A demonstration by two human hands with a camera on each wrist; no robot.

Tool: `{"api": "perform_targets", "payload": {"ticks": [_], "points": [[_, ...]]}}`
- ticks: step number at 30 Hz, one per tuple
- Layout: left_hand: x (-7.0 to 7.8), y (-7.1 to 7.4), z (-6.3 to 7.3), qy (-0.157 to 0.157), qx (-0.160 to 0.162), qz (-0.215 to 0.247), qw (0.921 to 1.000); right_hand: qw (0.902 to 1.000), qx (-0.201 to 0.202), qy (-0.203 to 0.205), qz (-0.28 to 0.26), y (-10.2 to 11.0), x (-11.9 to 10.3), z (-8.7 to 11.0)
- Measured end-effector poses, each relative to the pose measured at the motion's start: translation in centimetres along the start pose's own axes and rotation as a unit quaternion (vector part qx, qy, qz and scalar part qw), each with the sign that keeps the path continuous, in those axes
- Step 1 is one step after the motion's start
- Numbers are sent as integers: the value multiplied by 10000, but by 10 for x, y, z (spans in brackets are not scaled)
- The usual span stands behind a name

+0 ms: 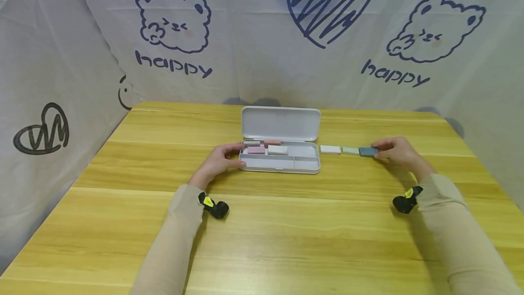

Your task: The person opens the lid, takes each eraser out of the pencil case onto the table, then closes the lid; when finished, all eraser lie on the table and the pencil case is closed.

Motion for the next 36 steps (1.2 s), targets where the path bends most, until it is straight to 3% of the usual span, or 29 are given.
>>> {"api": "perform_targets", "payload": {"ticks": [4, 16, 26, 36], "points": [[0, 0, 0, -15, -1, -17, 10000, 9996, -1, 31, 298, 0, 0, 0], [-1, -1, 0, 47, -27, 21, 10000, 9990, 118, 25, 425, 0, -3, 2], [0, 0, 2, 43, 0, 5, 10000, 9967, 252, 17, 776, 1, -19, 3], [2, 0, 3, -20, -21, -3, 10000, 9974, 483, 174, 503, -6, -39, -6]]}}
Point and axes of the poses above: each hand's wrist, its own z-axis away from the middle knuckle, its own y-axis out of the back of the hand, x = y × z, the point moved 10 cm from there along -z, towards the middle knuckle, and after that the axes turned 7 degrees about y, right-handed, at the moved point
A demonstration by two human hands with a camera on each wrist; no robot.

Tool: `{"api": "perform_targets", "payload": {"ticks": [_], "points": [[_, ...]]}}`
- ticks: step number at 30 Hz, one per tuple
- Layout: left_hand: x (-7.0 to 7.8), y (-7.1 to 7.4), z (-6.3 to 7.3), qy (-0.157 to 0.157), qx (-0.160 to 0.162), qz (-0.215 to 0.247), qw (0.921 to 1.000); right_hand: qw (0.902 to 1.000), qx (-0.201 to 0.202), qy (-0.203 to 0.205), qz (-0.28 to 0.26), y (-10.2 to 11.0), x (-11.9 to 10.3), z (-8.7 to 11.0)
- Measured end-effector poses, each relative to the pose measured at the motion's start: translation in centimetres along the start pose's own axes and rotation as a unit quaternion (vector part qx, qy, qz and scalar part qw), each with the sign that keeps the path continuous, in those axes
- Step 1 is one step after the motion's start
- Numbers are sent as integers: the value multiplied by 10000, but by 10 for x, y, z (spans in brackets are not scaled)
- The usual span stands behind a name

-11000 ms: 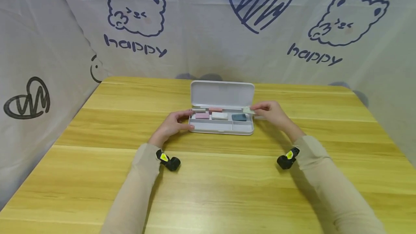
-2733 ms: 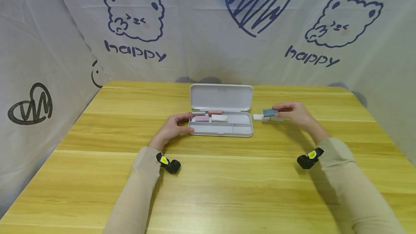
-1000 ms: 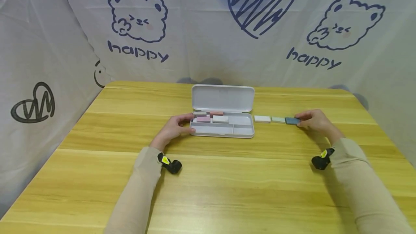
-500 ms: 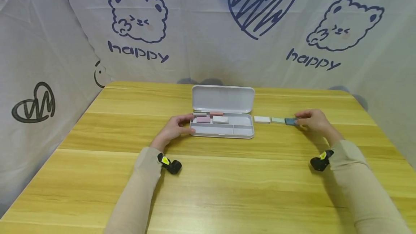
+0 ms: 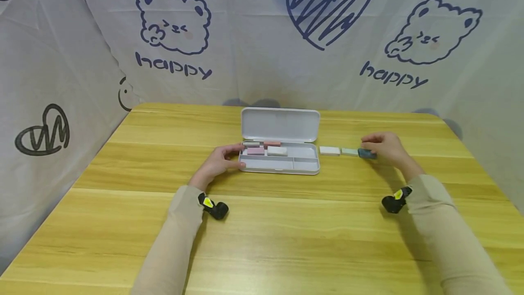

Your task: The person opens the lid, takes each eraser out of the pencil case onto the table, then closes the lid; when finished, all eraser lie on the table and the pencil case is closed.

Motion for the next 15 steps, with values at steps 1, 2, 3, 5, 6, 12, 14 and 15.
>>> {"api": "perform_targets", "payload": {"ticks": [1, 2, 3, 5, 6, 12, 14, 15], "points": [[0, 0, 0, 3, 2, 8, 10000, 10000, 21, 43, -30, -1, -2, -2], [-1, 0, -1, 15, 3, 9, 10000, 9999, 39, 93, -62, -2, -5, -3], [-1, 0, -1, 35, 4, 15, 10000, 9999, 64, 123, -92, -3, -7, -5], [-2, 0, -1, 70, 4, 30, 10000, 9995, 123, 222, -161, -6, -12, -8], [-2, 0, -1, 89, 3, 46, 10000, 9994, 156, 259, -184, -8, -15, -9], [-3, 0, -3, 53, -12, 63, 10000, 9978, 289, 493, -324, -19, -34, -17], [-3, 0, -3, 31, -14, 67, 10000, 9974, 335, 554, -312, -23, -40, -20], [-3, 0, -3, 24, -17, 78, 10000, 9971, 363, 578, -327, -25, -43, -22]]}}
Point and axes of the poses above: each hand's wrist, its own z-axis away from the middle knuckle, its own y-axis out of the back of the hand, x = y × z, the point moved 10 cm from there along -z, towards the middle knuckle, and after that the axes turned 7 degrees about y, right-handed, at the moved point
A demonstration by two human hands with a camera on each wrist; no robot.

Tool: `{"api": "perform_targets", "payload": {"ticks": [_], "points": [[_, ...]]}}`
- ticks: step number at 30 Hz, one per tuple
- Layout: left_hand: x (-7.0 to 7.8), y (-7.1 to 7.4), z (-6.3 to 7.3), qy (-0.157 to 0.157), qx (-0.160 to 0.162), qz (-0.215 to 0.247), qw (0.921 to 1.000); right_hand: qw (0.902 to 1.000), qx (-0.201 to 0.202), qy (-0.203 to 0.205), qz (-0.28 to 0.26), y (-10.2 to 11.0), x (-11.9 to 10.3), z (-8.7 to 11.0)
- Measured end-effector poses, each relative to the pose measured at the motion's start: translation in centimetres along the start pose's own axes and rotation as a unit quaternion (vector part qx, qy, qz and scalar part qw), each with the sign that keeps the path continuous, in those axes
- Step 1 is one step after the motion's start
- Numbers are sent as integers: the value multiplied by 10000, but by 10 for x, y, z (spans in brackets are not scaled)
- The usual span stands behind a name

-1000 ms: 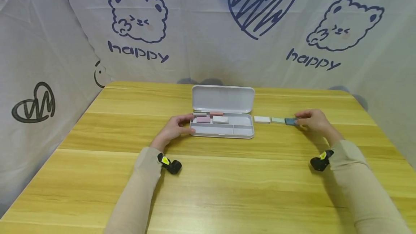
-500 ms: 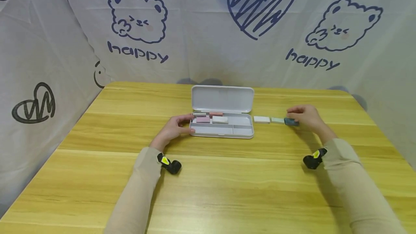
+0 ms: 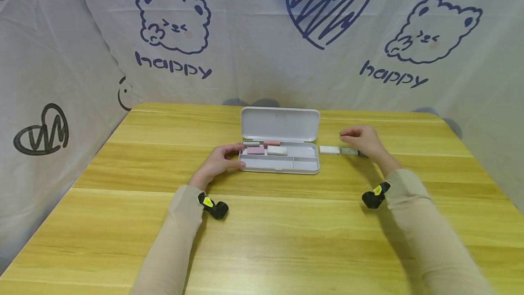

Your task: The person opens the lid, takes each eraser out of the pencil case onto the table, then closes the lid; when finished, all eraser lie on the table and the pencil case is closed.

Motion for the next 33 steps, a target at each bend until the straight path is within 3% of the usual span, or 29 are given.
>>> {"api": "perform_targets", "payload": {"ticks": [10, 28, 33], "points": [[-2, 0, 0, 58, -35, 54, 10000, 9995, 40, 135, -268, -26, -25, -19], [0, 0, 1, 68, -45, 112, 9999, 9949, -103, 875, -482, -77, -72, -29], [18, -3, 14, 146, -126, 191, 9996, 9951, -254, 762, -569, -93, -75, -29]]}}
Point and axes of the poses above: each hand's wrist, its own z-axis away from the middle knuckle, its own y-axis out of the back of the hand, x = y × z, the point moved 10 cm from there along -z, towards the middle knuckle, and after that the axes turned 7 degrees about y, right-handed, at the moved point
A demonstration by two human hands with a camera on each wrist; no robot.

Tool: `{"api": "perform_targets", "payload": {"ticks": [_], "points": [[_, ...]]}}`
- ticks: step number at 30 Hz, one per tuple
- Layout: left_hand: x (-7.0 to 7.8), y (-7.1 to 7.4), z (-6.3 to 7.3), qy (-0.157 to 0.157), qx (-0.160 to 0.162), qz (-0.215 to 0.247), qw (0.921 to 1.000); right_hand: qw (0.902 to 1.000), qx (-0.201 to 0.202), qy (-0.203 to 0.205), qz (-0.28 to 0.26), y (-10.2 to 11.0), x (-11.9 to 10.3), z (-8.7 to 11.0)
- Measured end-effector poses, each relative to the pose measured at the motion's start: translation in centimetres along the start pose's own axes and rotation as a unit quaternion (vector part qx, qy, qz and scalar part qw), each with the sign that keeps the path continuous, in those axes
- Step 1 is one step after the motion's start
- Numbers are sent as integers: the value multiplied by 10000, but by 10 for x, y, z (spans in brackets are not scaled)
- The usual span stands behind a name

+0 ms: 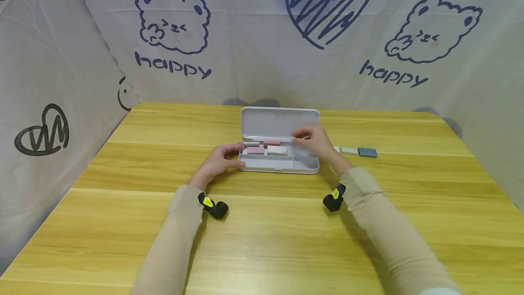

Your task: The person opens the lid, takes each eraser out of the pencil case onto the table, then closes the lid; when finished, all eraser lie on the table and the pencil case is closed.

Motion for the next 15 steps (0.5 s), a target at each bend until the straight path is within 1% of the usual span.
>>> {"api": "perform_targets", "payload": {"ticks": [2, 3, 5, 9, 15], "points": [[7, -1, 6, 21, -16, 1, 10000, 10000, -45, 22, -71, -6, -1, 0], [8, -1, 6, 8, -16, -11, 10000, 9999, -53, 82, -115, -8, -2, 0], [7, -1, 6, 15, -19, -2, 10000, 9996, -66, 125, -238, -13, -3, 0], [8, -1, 6, 24, -19, 4, 10000, 9993, -106, 154, -316, -21, -1, 1], [7, -1, 6, 56, -3, -29, 10000, 9995, -165, 56, -267, -29, 2, 3]]}}
Point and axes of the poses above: each hand's wrist, its own z-axis away from the middle knuckle, its own y-axis out of the back of the hand, x = y × z, the point moved 10 cm from there along -z, towards the middle knuckle, and after that the axes turned 7 degrees about y, right-handed, at the moved point
